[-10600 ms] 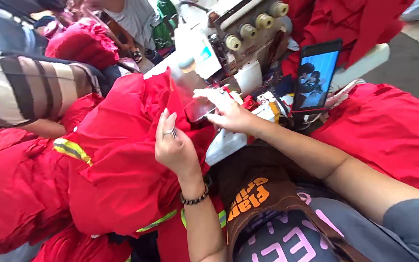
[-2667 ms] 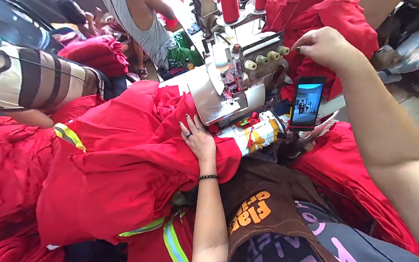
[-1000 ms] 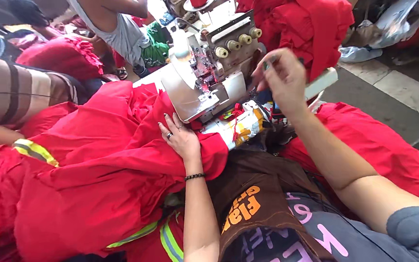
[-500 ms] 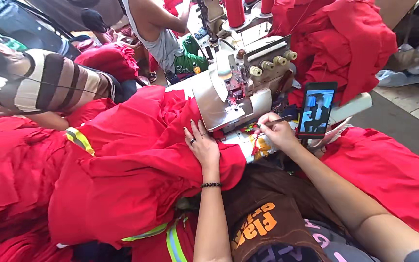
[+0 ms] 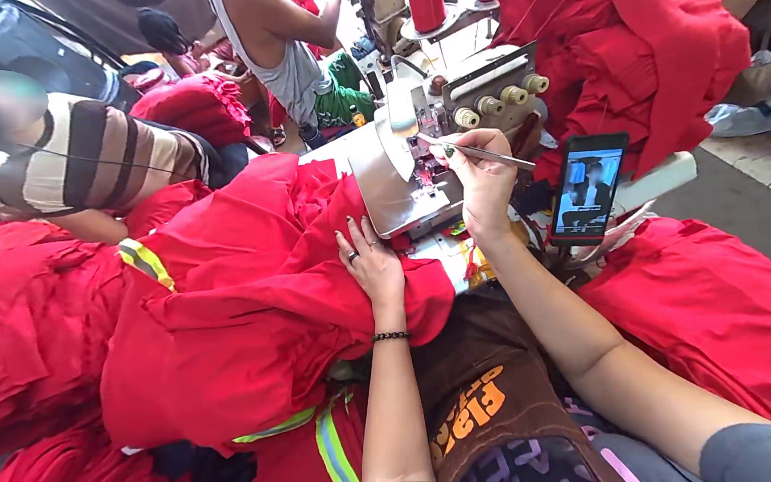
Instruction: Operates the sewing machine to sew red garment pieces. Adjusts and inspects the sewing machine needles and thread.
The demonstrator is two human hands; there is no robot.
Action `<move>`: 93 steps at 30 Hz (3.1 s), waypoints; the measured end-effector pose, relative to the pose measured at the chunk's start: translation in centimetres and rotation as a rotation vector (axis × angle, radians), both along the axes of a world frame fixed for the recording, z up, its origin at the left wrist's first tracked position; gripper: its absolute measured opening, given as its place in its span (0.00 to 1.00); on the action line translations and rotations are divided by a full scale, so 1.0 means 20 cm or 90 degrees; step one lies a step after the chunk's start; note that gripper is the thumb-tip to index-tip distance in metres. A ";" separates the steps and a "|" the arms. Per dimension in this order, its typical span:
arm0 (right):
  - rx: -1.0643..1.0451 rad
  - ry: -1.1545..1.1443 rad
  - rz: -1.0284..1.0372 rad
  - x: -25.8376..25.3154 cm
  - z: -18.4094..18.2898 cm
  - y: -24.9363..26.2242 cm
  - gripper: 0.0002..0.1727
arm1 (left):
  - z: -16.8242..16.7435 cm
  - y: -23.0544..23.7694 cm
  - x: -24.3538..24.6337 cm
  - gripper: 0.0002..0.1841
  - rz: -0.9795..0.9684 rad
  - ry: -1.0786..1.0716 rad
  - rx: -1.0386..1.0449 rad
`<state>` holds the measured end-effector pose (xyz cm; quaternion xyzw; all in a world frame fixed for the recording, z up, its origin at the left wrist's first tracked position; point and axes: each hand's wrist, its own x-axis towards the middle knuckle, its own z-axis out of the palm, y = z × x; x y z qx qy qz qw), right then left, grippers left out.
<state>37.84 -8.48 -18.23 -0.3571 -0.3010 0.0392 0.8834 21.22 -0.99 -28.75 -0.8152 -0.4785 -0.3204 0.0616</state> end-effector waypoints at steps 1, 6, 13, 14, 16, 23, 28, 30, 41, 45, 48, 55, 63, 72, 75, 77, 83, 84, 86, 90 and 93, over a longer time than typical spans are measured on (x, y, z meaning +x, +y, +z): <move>0.003 0.015 0.006 -0.02 -0.01 0.01 0.12 | 0.00 0.00 0.00 0.25 0.001 0.003 -0.002; -0.011 0.057 0.005 -0.06 -0.04 0.03 0.13 | 0.00 0.00 0.00 0.25 0.008 0.003 -0.002; -0.029 0.066 0.032 -0.06 -0.06 -0.05 0.11 | 0.01 0.00 0.00 0.24 0.012 0.003 -0.011; -0.035 0.059 0.031 -0.06 -0.06 -0.06 0.11 | 0.01 0.00 0.00 0.24 0.010 0.002 -0.004; -0.045 0.053 0.031 -0.06 -0.06 -0.06 0.10 | 0.00 0.01 0.00 0.25 0.007 0.004 0.002; -0.048 0.045 0.053 -0.07 -0.05 -0.05 0.10 | -0.01 0.01 0.01 0.24 0.013 -0.001 0.009; -0.035 0.076 0.056 -0.07 -0.09 0.00 0.11 | -0.01 0.01 0.01 0.25 0.010 0.002 0.005; -0.028 0.084 0.042 -0.07 -0.11 0.03 0.11 | -0.01 0.01 0.00 0.24 0.006 -0.003 0.008; 0.007 0.106 0.023 -0.11 -0.10 0.10 0.11 | -0.01 0.01 0.00 0.24 0.007 0.005 0.017; -0.006 0.102 0.022 -0.10 -0.10 0.09 0.12 | 0.01 0.00 0.00 0.25 0.022 0.023 -0.026; 0.003 0.111 0.017 -0.11 -0.09 0.10 0.11 | 0.01 0.00 0.01 0.25 0.024 0.019 -0.032; -0.037 0.031 -0.086 -0.14 -0.12 0.08 0.11 | 0.01 0.01 0.01 0.25 0.030 0.026 -0.032; -0.121 -0.152 0.176 -0.11 -0.10 -0.22 0.20 | 0.01 0.01 0.01 0.26 0.008 0.008 -0.046; -0.408 -0.280 0.599 -0.01 -0.16 -0.55 0.51 | 0.02 0.00 0.01 0.25 0.010 -0.003 -0.038; -0.332 -0.205 0.735 0.01 -0.17 -0.56 0.55 | 0.01 0.00 0.00 0.26 0.006 0.000 -0.025; -0.307 -0.154 0.754 -0.01 -0.13 -0.56 0.44 | 0.01 0.00 0.00 0.26 -0.002 0.006 -0.039; -0.397 -0.115 0.460 -0.08 -0.01 -0.42 0.34 | 0.01 0.01 0.00 0.25 0.004 -0.001 -0.006; -0.429 -0.134 0.412 -0.08 0.01 -0.40 0.37 | 0.01 0.01 0.00 0.25 0.005 0.000 -0.010; -0.509 -0.182 0.259 -0.08 0.04 -0.35 0.29 | 0.01 0.01 0.01 0.25 0.010 0.000 -0.015; -0.606 -0.303 0.005 -0.06 0.06 -0.27 0.18 | 0.01 0.00 0.01 0.25 0.006 -0.014 -0.014; -0.606 -0.324 -0.047 -0.06 0.07 -0.22 0.17 | 0.00 0.00 0.01 0.25 0.008 -0.012 -0.012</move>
